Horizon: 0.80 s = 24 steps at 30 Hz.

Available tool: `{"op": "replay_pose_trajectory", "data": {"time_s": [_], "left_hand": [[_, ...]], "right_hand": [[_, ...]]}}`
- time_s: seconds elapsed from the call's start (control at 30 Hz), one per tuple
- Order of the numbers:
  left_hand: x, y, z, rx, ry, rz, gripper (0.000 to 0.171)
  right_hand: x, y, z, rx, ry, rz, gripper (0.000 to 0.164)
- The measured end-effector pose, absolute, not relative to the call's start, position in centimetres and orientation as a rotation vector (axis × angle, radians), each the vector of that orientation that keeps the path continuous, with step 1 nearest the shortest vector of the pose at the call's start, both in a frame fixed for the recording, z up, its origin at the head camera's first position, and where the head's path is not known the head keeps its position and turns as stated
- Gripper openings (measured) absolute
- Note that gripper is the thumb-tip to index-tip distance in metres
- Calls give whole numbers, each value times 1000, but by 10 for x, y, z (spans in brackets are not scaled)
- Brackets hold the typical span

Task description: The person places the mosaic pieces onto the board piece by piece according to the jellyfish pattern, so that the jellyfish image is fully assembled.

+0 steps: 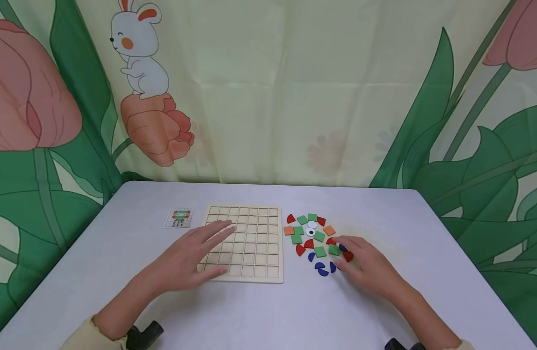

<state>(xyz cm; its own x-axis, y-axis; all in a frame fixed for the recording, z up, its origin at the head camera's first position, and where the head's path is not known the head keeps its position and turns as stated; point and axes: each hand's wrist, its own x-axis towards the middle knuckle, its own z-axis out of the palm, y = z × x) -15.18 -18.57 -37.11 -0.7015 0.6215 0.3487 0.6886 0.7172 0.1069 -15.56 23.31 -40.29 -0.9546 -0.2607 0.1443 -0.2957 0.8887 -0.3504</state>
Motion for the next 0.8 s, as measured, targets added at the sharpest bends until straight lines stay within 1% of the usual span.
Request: {"op": "replay_pose_trajectory", "data": {"time_s": [0.2,0.47,0.8], "left_hand": [[-149,-188,-374,-997,-2659,-362,82],[-147,-194,-380,-961,-2688,-364,82],[-146,-209,-388,-818,-2815,-380,86]], "right_hand": [[-163,235,-408,403,-2996,696,50],[-170,238,-415,389,-3009,752,44],[-176,234,-417,383,-2998,694,32]]}}
